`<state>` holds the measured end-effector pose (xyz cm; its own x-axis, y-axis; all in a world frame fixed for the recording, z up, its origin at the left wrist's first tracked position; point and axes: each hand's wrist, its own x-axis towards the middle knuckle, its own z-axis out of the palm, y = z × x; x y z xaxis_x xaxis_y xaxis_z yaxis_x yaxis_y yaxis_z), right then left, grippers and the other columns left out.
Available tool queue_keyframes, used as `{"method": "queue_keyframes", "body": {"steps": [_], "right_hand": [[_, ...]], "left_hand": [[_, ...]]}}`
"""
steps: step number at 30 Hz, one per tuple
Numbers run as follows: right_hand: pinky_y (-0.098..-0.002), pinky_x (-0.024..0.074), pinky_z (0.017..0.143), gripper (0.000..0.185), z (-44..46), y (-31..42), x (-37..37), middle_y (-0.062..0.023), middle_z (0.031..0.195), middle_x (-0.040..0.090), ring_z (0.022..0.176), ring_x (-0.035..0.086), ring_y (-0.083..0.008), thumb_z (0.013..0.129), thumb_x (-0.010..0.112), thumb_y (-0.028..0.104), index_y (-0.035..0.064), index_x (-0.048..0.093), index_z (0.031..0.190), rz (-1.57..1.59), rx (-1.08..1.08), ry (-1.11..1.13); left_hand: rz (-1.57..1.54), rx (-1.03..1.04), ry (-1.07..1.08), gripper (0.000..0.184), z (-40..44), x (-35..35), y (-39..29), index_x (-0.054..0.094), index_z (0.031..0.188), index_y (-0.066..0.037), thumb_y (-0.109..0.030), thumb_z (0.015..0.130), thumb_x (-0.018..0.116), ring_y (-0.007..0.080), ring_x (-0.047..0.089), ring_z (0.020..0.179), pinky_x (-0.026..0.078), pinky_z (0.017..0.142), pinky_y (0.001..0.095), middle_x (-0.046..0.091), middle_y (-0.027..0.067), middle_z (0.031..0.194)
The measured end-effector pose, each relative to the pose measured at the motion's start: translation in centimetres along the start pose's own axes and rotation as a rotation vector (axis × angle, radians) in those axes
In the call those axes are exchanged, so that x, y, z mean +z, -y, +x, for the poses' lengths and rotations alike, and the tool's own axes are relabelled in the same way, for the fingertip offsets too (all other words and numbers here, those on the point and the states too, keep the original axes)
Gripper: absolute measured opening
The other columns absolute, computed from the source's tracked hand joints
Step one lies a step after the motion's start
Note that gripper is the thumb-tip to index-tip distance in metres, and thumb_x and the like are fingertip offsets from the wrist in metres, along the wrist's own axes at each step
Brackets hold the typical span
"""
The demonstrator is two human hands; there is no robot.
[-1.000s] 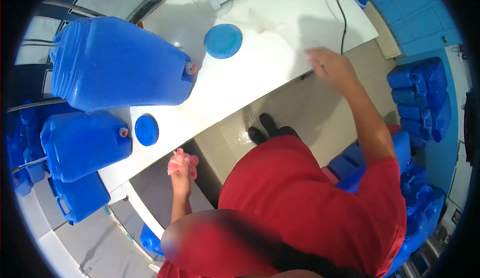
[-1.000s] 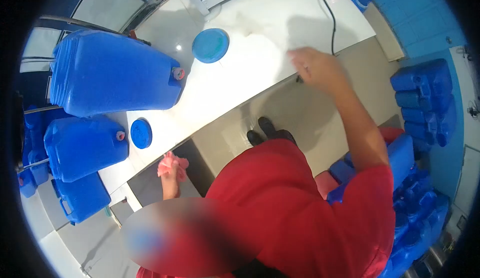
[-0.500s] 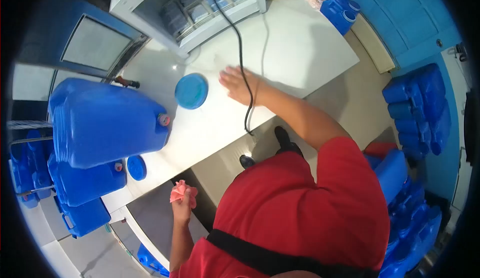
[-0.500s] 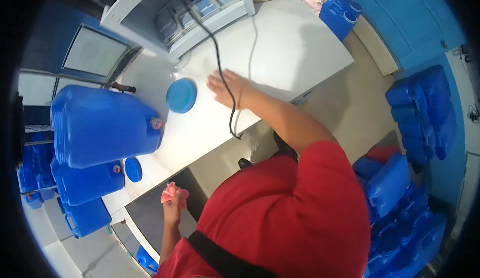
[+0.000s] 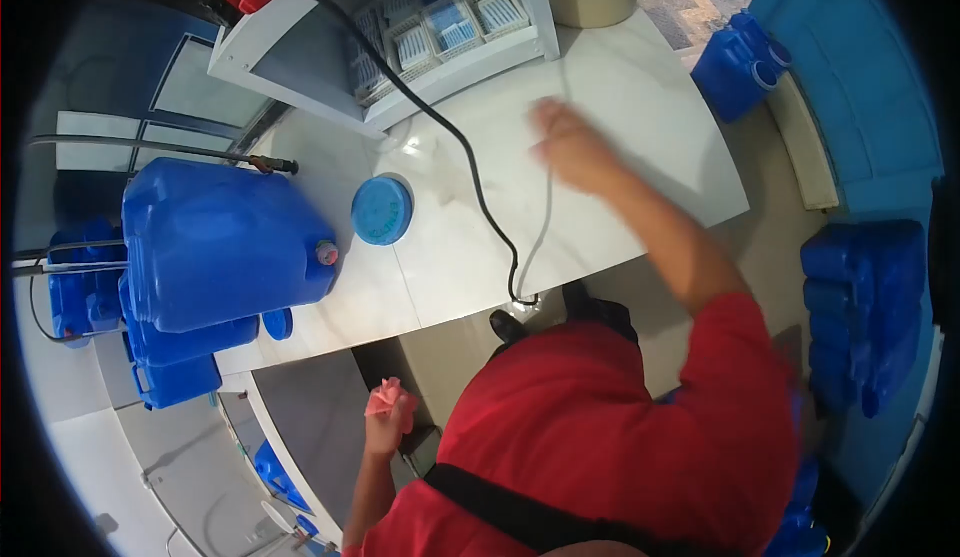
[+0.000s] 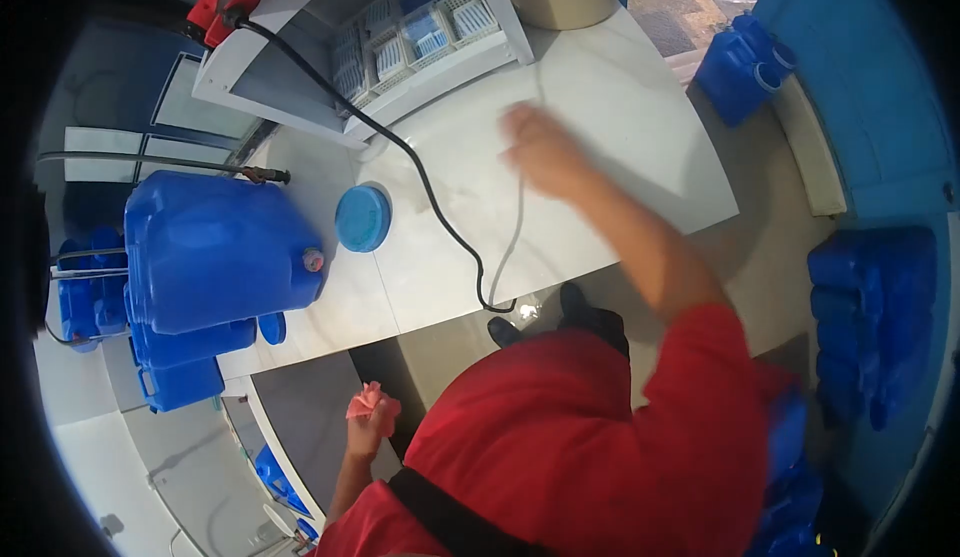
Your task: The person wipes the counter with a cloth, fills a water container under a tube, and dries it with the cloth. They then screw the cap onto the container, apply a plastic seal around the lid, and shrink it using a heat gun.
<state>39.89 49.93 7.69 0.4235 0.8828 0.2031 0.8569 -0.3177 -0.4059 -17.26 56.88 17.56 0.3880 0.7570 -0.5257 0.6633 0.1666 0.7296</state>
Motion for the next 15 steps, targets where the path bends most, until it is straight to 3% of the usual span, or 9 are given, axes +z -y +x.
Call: {"method": "queue_keyframes", "body": {"steps": [1,5,6,8,9,10,12,14,15], "right_hand": [[-0.0456,0.0200,0.124,0.063,2.6,2.8,0.8,-0.0208,0.156,0.041,0.149,0.032,-0.0333,0.102,0.047,0.040,-0.0027,0.043,0.148,-0.104,-0.277,0.111],[-0.0463,0.0165,0.125,0.066,4.9,0.6,-0.6,-0.0165,0.162,0.033,0.152,0.025,-0.0320,0.103,0.043,0.044,0.0008,0.036,0.153,-0.266,-0.129,0.143],[-0.0464,0.0171,0.125,0.064,3.3,-2.4,-1.2,-0.0189,0.161,0.035,0.152,0.026,-0.0329,0.104,0.044,0.043,-0.0009,0.041,0.151,-0.058,0.071,0.019],[-0.0475,0.0188,0.124,0.059,0.8,-11.3,-3.7,-0.0238,0.158,0.037,0.150,0.029,-0.0350,0.103,0.046,0.037,-0.0042,0.048,0.145,-0.439,0.209,-0.063],[-0.0482,0.0270,0.121,0.052,-0.8,-16.0,-5.4,-0.0245,0.147,0.050,0.141,0.043,-0.0378,0.103,0.046,0.035,-0.0036,0.058,0.135,-0.620,0.303,-0.183],[-0.0482,0.0358,0.114,0.044,-1.4,-16.7,-10.7,-0.0243,0.132,0.062,0.129,0.055,-0.0388,0.102,0.046,0.032,-0.0039,0.065,0.120,-0.541,0.589,0.044],[-0.0485,0.0386,0.113,0.043,-1.0,-15.4,-13.2,-0.0282,0.132,0.060,0.128,0.055,-0.0411,0.103,0.047,0.030,-0.0067,0.065,0.117,-0.472,0.602,0.095],[-0.0479,0.0376,0.114,0.042,-0.2,-13.6,-8.7,-0.0314,0.135,0.057,0.130,0.053,-0.0422,0.102,0.051,0.026,-0.0105,0.063,0.118,-0.595,0.200,-0.122],[-0.0474,0.0299,0.120,0.046,0.8,-8.5,-5.7,-0.0310,0.143,0.050,0.139,0.044,-0.0411,0.103,0.050,0.027,-0.0099,0.057,0.130,-0.308,0.124,-0.152]], "left_hand": [[0.039,0.033,0.006,0.021,0.3,0.7,-1.0,0.054,0.110,-0.002,-0.015,0.097,0.065,0.0058,0.056,0.072,0.046,0.062,0.0220,0.064,0.0013,0.090],[0.043,0.117,0.128,0.019,1.2,-0.3,-0.6,0.053,0.110,-0.008,-0.011,0.095,0.064,0.0075,0.058,0.072,0.043,0.058,0.0236,0.063,0.0007,0.092],[0.042,0.119,0.122,0.019,0.4,-0.1,-1.0,0.053,0.110,-0.008,-0.011,0.095,0.064,0.0075,0.058,0.072,0.043,0.058,0.0236,0.063,0.0007,0.092],[-0.044,-0.003,-0.064,0.013,-2.0,1.3,-1.9,0.057,0.104,-0.007,-0.014,0.095,0.065,0.0087,0.058,0.068,0.043,0.056,0.0249,0.063,0.0007,0.085],[-0.040,-0.024,0.000,0.027,-2.1,0.3,1.3,0.053,0.114,-0.004,-0.022,0.098,0.067,0.0060,0.053,0.060,0.044,0.053,0.0223,0.062,0.0004,0.083],[-0.041,-0.027,-0.003,0.027,-3.0,0.4,1.7,0.053,0.114,-0.004,-0.022,0.098,0.067,0.0060,0.053,0.060,0.044,0.053,0.0223,0.062,0.0004,0.083],[-0.059,-0.119,-0.035,0.028,-4.5,1.6,1.7,0.053,0.115,-0.005,-0.023,0.098,0.066,0.0068,0.054,0.060,0.044,0.052,0.0226,0.063,0.0010,0.081],[-0.047,-0.073,0.011,0.025,-3.7,1.3,4.1,0.054,0.114,-0.006,-0.022,0.098,0.066,0.0069,0.055,0.060,0.043,0.050,0.0236,0.062,0.0005,0.080],[-0.091,-0.095,0.048,0.024,-3.6,1.5,4.6,0.055,0.115,-0.007,-0.021,0.098,0.065,0.0070,0.055,0.059,0.043,0.049,0.0239,0.061,0.0001,0.079]]}}
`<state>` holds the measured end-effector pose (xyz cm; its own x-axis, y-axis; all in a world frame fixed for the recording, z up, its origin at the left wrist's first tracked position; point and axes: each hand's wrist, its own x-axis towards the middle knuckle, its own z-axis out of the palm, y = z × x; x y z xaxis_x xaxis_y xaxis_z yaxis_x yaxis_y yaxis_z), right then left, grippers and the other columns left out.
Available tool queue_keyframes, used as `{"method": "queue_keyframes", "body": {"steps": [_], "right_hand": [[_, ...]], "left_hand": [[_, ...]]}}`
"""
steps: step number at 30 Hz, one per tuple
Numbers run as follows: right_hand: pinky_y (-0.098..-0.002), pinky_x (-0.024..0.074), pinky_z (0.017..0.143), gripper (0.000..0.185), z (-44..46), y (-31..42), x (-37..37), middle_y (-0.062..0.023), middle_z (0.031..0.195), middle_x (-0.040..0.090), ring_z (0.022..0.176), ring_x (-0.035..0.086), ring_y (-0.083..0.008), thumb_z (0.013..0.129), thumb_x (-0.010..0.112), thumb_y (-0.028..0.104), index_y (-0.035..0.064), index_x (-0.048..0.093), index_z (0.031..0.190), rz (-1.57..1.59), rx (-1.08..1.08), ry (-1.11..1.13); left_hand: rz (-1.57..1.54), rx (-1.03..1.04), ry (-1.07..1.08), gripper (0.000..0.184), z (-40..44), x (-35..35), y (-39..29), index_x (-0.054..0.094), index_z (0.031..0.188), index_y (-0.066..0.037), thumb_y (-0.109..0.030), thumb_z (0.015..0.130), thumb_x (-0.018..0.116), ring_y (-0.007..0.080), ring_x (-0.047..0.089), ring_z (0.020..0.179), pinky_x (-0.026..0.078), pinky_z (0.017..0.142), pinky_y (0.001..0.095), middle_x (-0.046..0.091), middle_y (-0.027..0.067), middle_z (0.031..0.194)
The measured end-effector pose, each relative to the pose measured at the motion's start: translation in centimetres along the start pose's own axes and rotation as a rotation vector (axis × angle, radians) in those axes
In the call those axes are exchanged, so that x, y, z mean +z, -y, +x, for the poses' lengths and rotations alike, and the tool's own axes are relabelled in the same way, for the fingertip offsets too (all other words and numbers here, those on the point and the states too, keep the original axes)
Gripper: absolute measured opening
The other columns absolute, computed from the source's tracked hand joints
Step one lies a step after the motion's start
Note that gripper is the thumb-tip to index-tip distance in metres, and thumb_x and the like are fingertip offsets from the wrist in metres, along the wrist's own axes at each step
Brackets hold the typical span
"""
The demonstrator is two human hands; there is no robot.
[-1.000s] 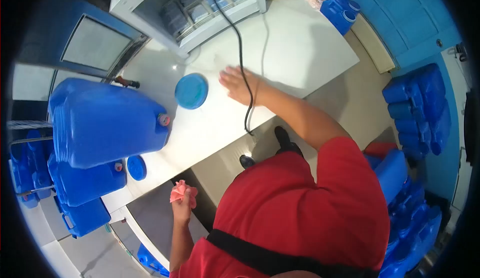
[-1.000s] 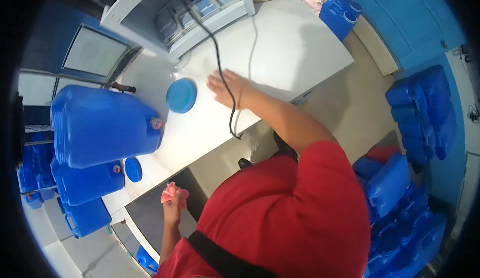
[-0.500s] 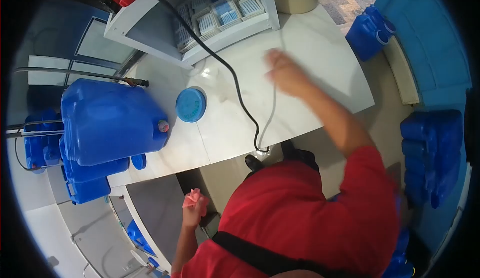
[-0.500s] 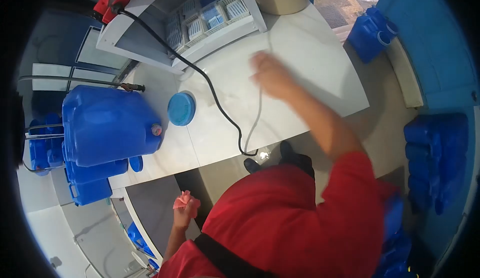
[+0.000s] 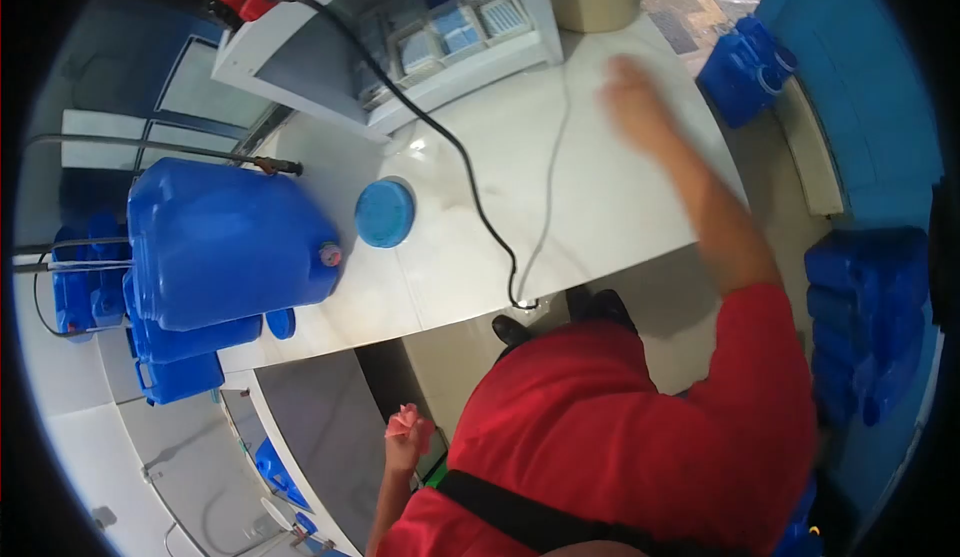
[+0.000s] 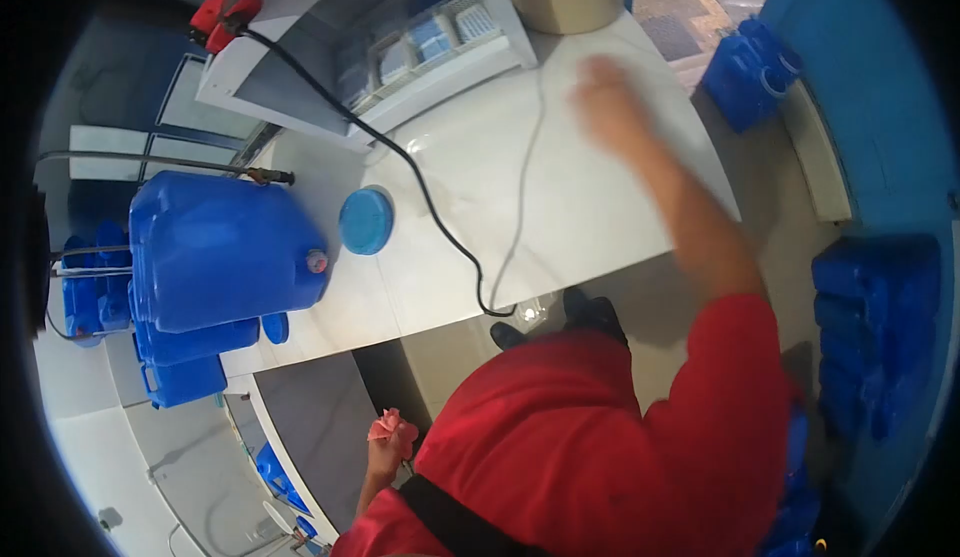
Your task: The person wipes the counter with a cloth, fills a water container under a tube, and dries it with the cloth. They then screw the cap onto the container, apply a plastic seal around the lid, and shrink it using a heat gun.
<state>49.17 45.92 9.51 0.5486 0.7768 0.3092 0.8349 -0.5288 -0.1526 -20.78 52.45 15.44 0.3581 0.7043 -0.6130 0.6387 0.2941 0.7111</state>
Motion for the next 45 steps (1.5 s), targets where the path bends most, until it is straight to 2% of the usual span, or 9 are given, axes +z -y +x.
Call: {"method": "queue_keyframes", "body": {"steps": [3,11,16,18,26,31,36,40,45], "right_hand": [[-0.0474,0.0218,0.123,0.064,-3.5,10.8,2.0,-0.0240,0.155,0.041,0.147,0.033,-0.0365,0.098,0.056,0.039,-0.0056,0.048,0.143,0.286,-0.457,0.099],[-0.0491,0.0236,0.122,0.059,4.2,-9.3,-2.5,-0.0273,0.157,0.036,0.147,0.035,-0.0398,0.106,0.040,0.036,-0.0083,0.044,0.146,-0.161,0.647,0.283],[-0.0515,0.0313,0.116,0.051,4.0,-6.6,2.0,-0.0228,0.148,0.051,0.141,0.043,-0.0371,0.105,0.037,0.034,-0.0021,0.061,0.133,-0.389,-0.003,0.100],[-0.0512,0.0460,0.102,0.038,4.0,-13.6,-1.7,-0.0222,0.134,0.062,0.122,0.060,-0.0375,0.101,0.045,0.027,0.0024,0.074,0.107,-0.029,0.534,0.320],[-0.0452,0.0350,0.116,0.043,3.4,-3.7,2.8,-0.0227,0.143,0.055,0.136,0.048,-0.0360,0.103,0.042,0.022,-0.0017,0.058,0.135,0.080,-0.270,-0.106],[-0.0454,0.0442,0.109,0.038,4.1,-14.5,-3.4,-0.0201,0.139,0.059,0.130,0.055,-0.0350,0.103,0.045,0.024,0.0049,0.066,0.128,0.061,0.644,0.503],[-0.0452,0.0219,0.123,0.059,0.5,-4.3,0.7,-0.0271,0.150,0.046,0.144,0.041,-0.0333,0.101,0.050,0.035,-0.0078,0.048,0.142,-0.018,0.196,-0.023],[-0.0473,0.0096,0.126,0.072,-5.2,2.3,-0.9,-0.0194,0.165,0.024,0.154,0.018,-0.0340,0.102,0.047,0.046,0.0008,0.034,0.155,0.136,0.052,0.248],[-0.0564,0.0434,0.094,0.041,-10.5,-14.0,-4.2,-0.0262,0.135,0.054,0.122,0.054,-0.0382,0.099,0.054,0.032,-0.0024,0.060,0.121,0.068,0.756,0.106]], "left_hand": [[0.001,-0.027,0.099,0.021,1.2,-0.6,0.5,0.057,0.114,-0.008,-0.018,0.097,0.064,0.0072,0.054,0.056,0.041,0.047,0.0245,0.060,-0.0005,0.076],[0.061,0.002,-0.018,0.004,-0.5,-2.6,0.4,0.059,0.089,-0.010,-0.013,0.092,0.061,0.0086,0.051,0.050,0.038,0.044,0.0260,0.053,-0.0033,0.063],[0.031,-0.209,0.081,0.009,1.6,-2.4,2.8,0.057,0.091,-0.010,-0.017,0.094,0.063,0.0077,0.050,0.050,0.038,0.044,0.0249,0.054,-0.0028,0.065],[0.276,0.063,0.091,0.008,1.8,-2.9,4.2,0.055,0.092,-0.011,-0.014,0.096,0.062,0.0070,0.047,0.049,0.036,0.044,0.0246,0.054,-0.0027,0.068],[0.105,-0.081,0.143,0.011,3.2,-1.2,-2.1,0.057,0.103,-0.009,-0.012,0.094,0.064,0.0072,0.054,0.061,0.040,0.051,0.0234,0.057,0.0002,0.077],[0.468,0.019,0.042,0.008,3.0,-2.9,-0.6,0.059,0.100,-0.010,-0.013,0.094,0.063,0.0076,0.053,0.058,0.039,0.049,0.0235,0.057,-0.0006,0.077],[0.088,-0.035,0.030,0.005,2.3,-1.9,-2.4,0.062,0.093,-0.010,-0.014,0.092,0.063,0.0079,0.052,0.052,0.040,0.046,0.0259,0.055,-0.0024,0.070],[0.338,-0.078,0.073,0.005,3.8,-2.2,-0.3,0.059,0.095,-0.010,-0.014,0.094,0.061,0.0069,0.050,0.051,0.038,0.045,0.0244,0.055,-0.0023,0.069],[0.246,0.055,0.171,0.014,5.0,-2.7,-1.5,0.056,0.108,-0.009,-0.014,0.096,0.061,0.0062,0.049,0.051,0.037,0.044,0.0235,0.055,-0.0021,0.070]]}}
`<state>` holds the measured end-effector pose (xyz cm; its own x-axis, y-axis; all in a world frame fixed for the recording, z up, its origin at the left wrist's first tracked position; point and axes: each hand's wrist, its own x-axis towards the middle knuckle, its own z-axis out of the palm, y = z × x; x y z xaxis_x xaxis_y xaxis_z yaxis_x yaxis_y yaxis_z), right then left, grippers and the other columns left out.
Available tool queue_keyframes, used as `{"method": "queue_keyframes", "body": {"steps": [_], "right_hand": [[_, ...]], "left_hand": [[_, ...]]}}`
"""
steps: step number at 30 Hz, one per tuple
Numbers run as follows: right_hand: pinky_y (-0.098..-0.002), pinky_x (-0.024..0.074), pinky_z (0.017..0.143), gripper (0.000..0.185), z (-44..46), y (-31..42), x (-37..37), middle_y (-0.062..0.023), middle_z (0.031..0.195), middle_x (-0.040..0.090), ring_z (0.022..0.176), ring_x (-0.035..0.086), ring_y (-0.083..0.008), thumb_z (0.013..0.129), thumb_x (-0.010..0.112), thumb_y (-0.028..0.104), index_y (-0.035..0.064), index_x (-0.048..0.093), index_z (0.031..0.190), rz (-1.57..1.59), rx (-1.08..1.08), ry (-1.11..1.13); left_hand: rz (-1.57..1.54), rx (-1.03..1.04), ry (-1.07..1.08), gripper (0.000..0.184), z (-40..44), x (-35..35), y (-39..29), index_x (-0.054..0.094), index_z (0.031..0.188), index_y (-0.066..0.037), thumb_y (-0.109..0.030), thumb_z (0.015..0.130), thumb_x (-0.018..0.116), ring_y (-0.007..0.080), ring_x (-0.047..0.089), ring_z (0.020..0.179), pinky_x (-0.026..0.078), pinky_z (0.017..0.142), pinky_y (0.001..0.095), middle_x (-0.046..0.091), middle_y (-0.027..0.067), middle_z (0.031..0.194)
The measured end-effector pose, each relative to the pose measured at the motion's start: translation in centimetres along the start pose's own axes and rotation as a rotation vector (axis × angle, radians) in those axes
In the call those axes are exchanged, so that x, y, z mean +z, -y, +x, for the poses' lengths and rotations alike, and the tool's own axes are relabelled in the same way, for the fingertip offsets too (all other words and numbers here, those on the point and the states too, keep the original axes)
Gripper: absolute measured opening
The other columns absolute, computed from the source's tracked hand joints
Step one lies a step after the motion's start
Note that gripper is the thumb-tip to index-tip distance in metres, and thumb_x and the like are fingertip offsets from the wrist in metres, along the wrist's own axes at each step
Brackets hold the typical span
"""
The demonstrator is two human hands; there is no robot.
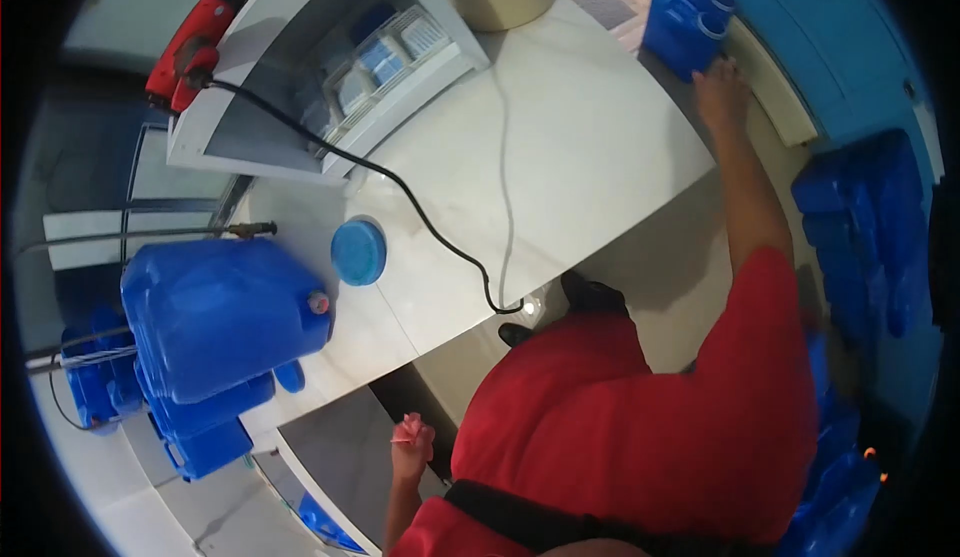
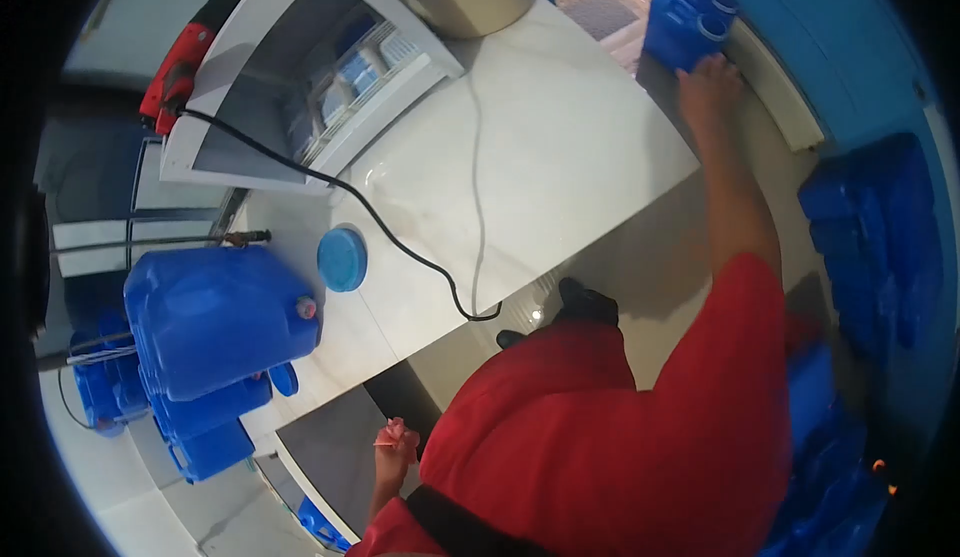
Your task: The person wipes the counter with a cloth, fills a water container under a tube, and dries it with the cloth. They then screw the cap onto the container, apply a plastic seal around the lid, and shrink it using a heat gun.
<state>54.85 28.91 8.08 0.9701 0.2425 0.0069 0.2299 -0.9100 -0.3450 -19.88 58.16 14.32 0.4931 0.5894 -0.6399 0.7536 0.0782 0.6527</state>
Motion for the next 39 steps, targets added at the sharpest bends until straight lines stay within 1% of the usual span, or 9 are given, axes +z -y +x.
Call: {"method": "queue_keyframes", "body": {"steps": [6,10,14,16,20,25,28,33,39], "right_hand": [[-0.0542,0.0124,0.125,0.065,-21.3,15.9,3.6,-0.0161,0.158,0.039,0.152,0.024,-0.0365,0.093,0.063,0.045,0.0080,0.051,0.146,0.216,-0.814,0.166],[-0.0525,0.0270,0.120,0.055,-16.7,4.8,2.8,-0.0185,0.153,0.046,0.144,0.039,-0.0350,0.096,0.060,0.043,0.0095,0.057,0.140,-0.403,-0.523,-0.287],[-0.0569,0.0472,0.095,0.047,-12.4,-20.0,-0.7,-0.0155,0.133,0.063,0.123,0.059,-0.0356,0.102,0.049,0.045,0.0115,0.061,0.133,-0.635,0.283,0.501],[-0.0551,0.0391,0.110,0.054,-17.2,-24.3,-2.2,-0.0154,0.142,0.057,0.134,0.051,-0.0336,0.097,0.056,0.043,0.0114,0.056,0.141,-1.036,0.041,0.413],[-0.0465,0.0417,0.108,0.050,-23.4,-26.2,5.6,-0.0207,0.128,0.066,0.127,0.056,-0.0359,0.098,0.055,0.040,-0.0026,0.066,0.123,-0.167,-0.051,0.790],[-0.0334,0.0540,0.084,0.026,-33.4,10.1,-0.6,-0.0081,0.093,0.074,0.089,0.069,-0.0177,0.094,0.070,0.027,0.0062,0.074,0.109,0.382,-0.336,0.897],[-0.0380,0.0474,0.101,0.080,-42.8,30.3,-4.7,-0.0140,0.150,0.045,0.128,0.052,-0.0238,0.090,0.075,0.011,0.0102,0.032,0.157,0.971,-0.734,1.006],[-0.0252,0.0483,0.069,0.026,-48.8,42.1,-4.1,-0.0023,0.084,0.064,0.077,0.059,-0.0086,0.102,0.060,0.025,-0.0014,0.063,0.104,0.923,-0.872,0.824],[-0.0273,0.0462,0.070,0.034,-50.9,47.7,-8.1,-0.0030,0.084,0.061,0.075,0.053,-0.0102,0.096,0.069,0.030,0.0005,0.059,0.111,0.740,-1.043,0.867]], "left_hand": [[-0.010,0.080,0.080,0.021,3.6,0.7,-4.1,0.053,0.114,-0.007,-0.014,0.097,0.063,0.0053,0.049,0.054,0.037,0.045,0.0210,0.058,-0.0008,0.080],[0.002,0.108,0.125,0.024,3.4,0.4,-6.8,0.050,0.116,-0.006,-0.014,0.097,0.064,0.0048,0.051,0.059,0.040,0.049,0.0194,0.060,0.0005,0.085],[-0.079,0.228,-0.076,0.016,2.2,0.8,-6.9,0.055,0.101,-0.007,-0.018,0.096,0.065,0.0067,0.051,0.060,0.040,0.054,0.0220,0.059,-0.0001,0.080],[-0.088,0.260,0.047,0.025,2.2,0.2,-6.9,0.049,0.114,-0.002,-0.016,0.099,0.063,0.0064,0.053,0.069,0.046,0.066,0.0225,0.061,0.0010,0.090],[-0.421,0.299,-0.008,0.029,1.1,1.0,-8.7,0.048,0.122,0.001,-0.020,0.104,0.057,0.0052,0.052,0.077,0.045,0.072,0.0217,0.058,-0.0002,0.094],[-0.270,0.299,0.302,0.034,-1.8,-4.3,-14.1,0.056,0.124,-0.001,-0.031,0.109,0.045,0.0148,0.061,0.096,0.048,0.082,0.0266,0.059,0.0034,0.106],[-0.081,0.961,0.118,0.034,-2.8,-6.8,-12.4,0.058,0.124,-0.002,-0.030,0.109,0.046,0.0202,0.060,0.102,0.048,0.091,0.0318,0.061,0.0079,0.115],[0.105,1.266,-0.290,0.032,-6.7,-14.0,-10.1,0.055,0.127,-0.002,-0.026,0.109,0.044,0.0262,0.058,0.110,0.044,0.100,0.0359,0.058,0.0142,0.124],[-0.547,1.096,-0.532,0.023,-10.4,-22.3,-6.9,0.052,0.121,-0.001,-0.020,0.108,0.050,0.0138,0.056,0.103,0.045,0.094,0.0287,0.059,0.0063,0.114]]}}
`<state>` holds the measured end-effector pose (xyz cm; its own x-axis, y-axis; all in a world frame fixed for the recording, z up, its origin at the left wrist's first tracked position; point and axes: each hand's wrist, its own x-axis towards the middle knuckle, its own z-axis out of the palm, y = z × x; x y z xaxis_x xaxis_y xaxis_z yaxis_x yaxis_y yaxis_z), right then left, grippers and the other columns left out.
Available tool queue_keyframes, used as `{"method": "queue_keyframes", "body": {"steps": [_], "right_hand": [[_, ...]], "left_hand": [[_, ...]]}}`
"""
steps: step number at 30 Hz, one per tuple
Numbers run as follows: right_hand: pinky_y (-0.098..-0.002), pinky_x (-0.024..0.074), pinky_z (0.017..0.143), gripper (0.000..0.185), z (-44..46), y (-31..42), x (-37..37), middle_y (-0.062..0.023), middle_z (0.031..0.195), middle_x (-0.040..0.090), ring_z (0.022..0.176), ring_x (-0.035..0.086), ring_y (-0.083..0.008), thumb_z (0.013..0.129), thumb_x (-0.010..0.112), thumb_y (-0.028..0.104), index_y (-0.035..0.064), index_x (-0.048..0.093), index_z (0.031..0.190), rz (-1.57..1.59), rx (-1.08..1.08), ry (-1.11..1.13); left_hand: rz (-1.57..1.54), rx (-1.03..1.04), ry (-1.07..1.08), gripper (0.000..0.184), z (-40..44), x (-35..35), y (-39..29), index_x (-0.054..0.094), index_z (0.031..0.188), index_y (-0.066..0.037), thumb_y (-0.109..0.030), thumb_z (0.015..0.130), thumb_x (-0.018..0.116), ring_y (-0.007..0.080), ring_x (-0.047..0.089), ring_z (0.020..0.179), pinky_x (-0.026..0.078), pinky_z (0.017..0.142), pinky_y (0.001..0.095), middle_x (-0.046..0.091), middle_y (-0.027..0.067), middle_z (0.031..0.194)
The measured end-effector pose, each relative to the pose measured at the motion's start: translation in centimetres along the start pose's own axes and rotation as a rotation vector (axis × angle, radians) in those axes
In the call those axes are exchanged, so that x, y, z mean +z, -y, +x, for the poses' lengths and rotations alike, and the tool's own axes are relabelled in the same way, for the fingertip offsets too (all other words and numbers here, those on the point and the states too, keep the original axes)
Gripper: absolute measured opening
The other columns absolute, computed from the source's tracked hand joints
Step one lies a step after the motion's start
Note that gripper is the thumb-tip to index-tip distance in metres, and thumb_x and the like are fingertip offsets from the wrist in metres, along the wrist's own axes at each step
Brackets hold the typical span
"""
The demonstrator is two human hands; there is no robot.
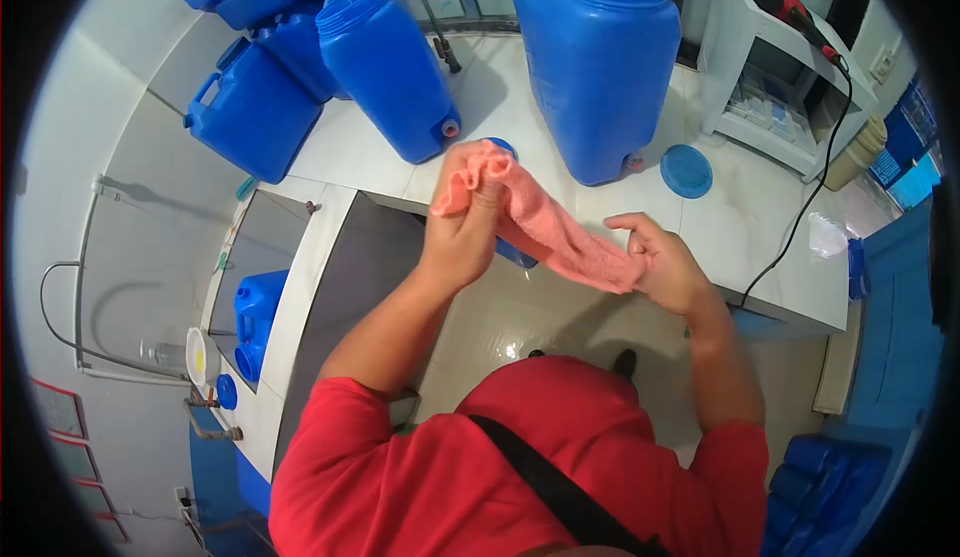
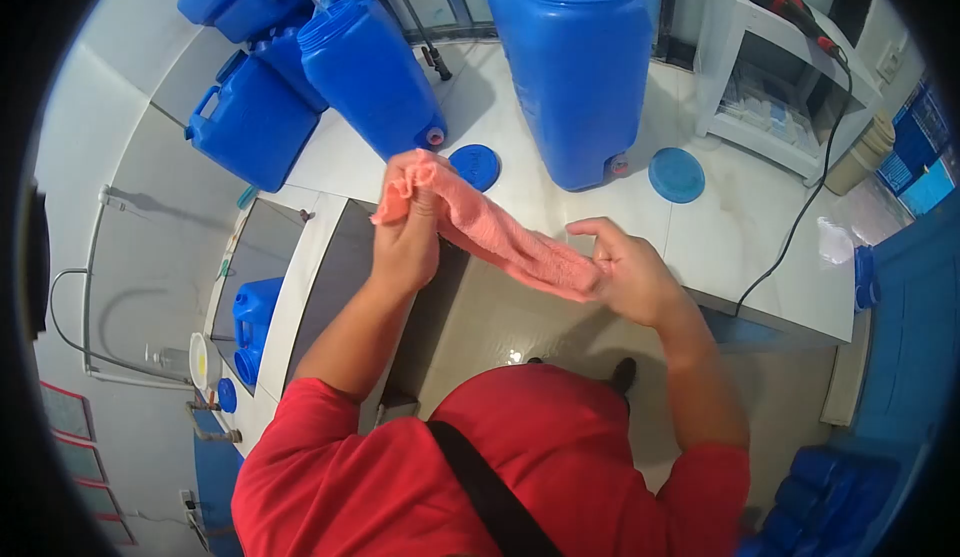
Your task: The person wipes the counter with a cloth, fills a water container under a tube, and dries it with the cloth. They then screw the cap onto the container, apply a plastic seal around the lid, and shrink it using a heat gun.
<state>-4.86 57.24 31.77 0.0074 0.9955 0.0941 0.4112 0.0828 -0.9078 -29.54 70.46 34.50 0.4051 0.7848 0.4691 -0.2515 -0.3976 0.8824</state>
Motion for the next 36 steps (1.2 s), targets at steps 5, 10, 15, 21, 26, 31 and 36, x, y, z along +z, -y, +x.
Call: {"method": "queue_keyframes", "body": {"steps": [5,10,15,21,26,31,36], "right_hand": [[-0.0291,0.0455,0.073,0.049,1.5,0.1,-0.5,-0.0034,0.086,0.058,0.079,0.054,-0.0128,0.085,0.081,0.025,0.0006,0.055,0.119,-0.471,-0.267,0.084],[-0.0283,0.0471,0.078,0.027,1.4,2.2,-4.1,-0.0067,0.093,0.063,0.090,0.061,-0.0133,0.091,0.073,0.010,0.0010,0.054,0.108,0.040,-0.332,-0.002],[-0.0276,0.0498,0.075,0.015,1.7,6.7,-2.5,-0.0066,0.088,0.065,0.079,0.064,-0.0124,0.101,0.062,0.011,0.0008,0.051,0.105,0.448,-0.234,0.182],[-0.0278,0.0492,0.079,0.027,5.4,7.9,0.0,-0.0072,0.101,0.063,0.096,0.063,-0.0124,0.100,0.066,0.017,0.0013,0.052,0.116,0.464,0.008,0.240],[-0.0281,0.0515,0.088,0.044,5.4,6.5,-2.0,-0.0092,0.107,0.066,0.101,0.063,-0.0138,0.095,0.070,0.018,-0.0022,0.051,0.129,0.369,-0.094,0.176],[-0.0272,0.0556,0.069,0.027,5.7,7.4,-1.9,-0.0075,0.094,0.068,0.082,0.065,-0.0107,0.097,0.069,0.022,-0.0001,0.061,0.110,0.398,-0.065,-0.011],[-0.0198,0.0512,0.062,0.034,5.7,7.5,-3.9,-0.0016,0.085,0.068,0.075,0.062,-0.0056,0.101,0.064,0.041,0.0065,0.061,0.103,0.224,-0.071,-0.065]], "left_hand": [[0.114,0.089,-0.314,0.021,1.9,-4.6,-2.8,0.055,0.118,-0.003,-0.021,0.109,0.049,0.0098,0.054,0.104,0.043,0.096,0.0261,0.059,0.0041,0.112],[-0.202,0.033,-0.303,0.024,1.6,-6.8,-3.4,0.057,0.120,-0.005,-0.024,0.108,0.051,0.0114,0.057,0.106,0.045,0.097,0.0282,0.061,0.0045,0.114],[0.028,0.151,0.053,0.071,1.3,-8.4,-4.1,0.044,0.144,-0.008,-0.053,0.092,0.063,0.0267,0.050,0.133,0.036,0.112,0.0486,0.054,0.0119,0.141],[0.448,0.065,0.277,0.064,-1.0,3.4,-1.4,0.039,0.124,-0.001,-0.024,0.083,0.084,0.0282,0.072,0.092,0.057,0.077,0.0405,0.065,0.0165,0.106],[0.404,0.057,0.234,0.054,-0.8,3.8,0.8,0.043,0.120,-0.001,-0.020,0.086,0.081,0.0264,0.071,0.088,0.057,0.077,0.0375,0.066,0.0160,0.105],[0.488,0.188,0.138,0.035,-0.7,7.0,-2.0,0.057,0.118,0.000,-0.012,0.090,0.074,0.0261,0.068,0.101,0.057,0.081,0.0369,0.063,0.0176,0.117],[0.591,0.279,0.153,0.014,0.7,6.2,-1.5,0.071,0.101,-0.001,-0.012,0.094,0.069,0.0277,0.066,0.096,0.053,0.081,0.0349,0.067,0.0144,0.110]]}}
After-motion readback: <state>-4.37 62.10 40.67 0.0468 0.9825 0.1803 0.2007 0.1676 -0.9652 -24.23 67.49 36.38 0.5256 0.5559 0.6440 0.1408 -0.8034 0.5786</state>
